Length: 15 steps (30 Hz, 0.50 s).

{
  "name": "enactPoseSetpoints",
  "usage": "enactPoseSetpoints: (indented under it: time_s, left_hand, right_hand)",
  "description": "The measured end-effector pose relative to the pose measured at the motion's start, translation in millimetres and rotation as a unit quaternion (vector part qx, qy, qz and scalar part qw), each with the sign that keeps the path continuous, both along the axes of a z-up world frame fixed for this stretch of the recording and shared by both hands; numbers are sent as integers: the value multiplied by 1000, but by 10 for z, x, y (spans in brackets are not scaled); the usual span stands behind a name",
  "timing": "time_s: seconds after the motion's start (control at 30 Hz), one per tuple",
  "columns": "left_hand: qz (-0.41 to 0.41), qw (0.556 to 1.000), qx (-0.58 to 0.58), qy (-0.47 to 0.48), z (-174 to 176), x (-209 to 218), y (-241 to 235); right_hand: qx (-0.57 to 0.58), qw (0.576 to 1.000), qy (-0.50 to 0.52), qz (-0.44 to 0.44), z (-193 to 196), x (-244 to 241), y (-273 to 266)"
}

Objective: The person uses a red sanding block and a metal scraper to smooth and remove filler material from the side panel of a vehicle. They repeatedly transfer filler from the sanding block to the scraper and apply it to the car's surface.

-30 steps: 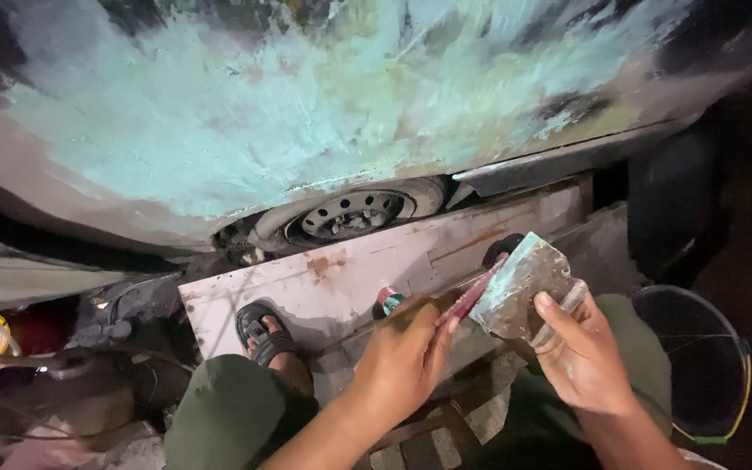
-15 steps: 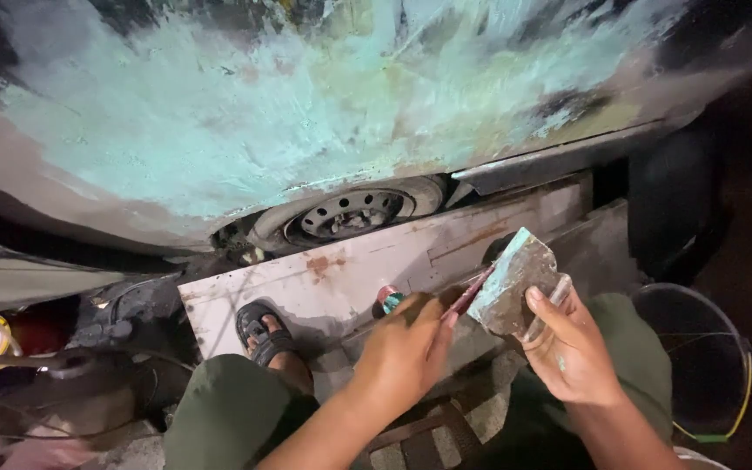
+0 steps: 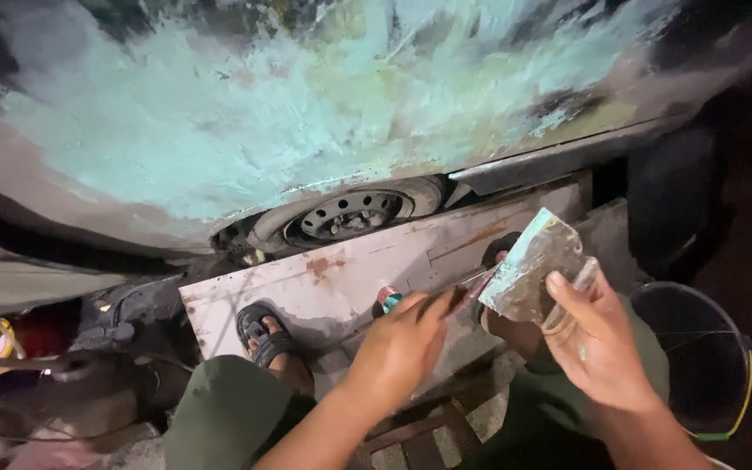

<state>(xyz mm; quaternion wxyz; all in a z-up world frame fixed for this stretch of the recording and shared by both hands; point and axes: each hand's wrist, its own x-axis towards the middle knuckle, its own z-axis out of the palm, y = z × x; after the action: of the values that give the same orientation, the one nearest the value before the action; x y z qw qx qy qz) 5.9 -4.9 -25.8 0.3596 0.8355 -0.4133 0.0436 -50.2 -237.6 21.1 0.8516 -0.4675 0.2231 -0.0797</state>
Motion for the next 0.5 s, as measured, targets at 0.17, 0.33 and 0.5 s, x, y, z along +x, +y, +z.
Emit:
enactPoseSetpoints:
  time_s: [0.17,0.33,0.5]
  left_hand:
    - [64,985,70,147,-126,15,-54]
    - [149,918,-101,354,68,50,-99]
    - [155,807,-293,489,40,84,-124]
  right_hand:
    - [-27,998,-59,-25,173,-36,-28]
    - [-51,995,-70,-42,68,-27,-183]
    - [-52,989,-85,-114,49,150,-692]
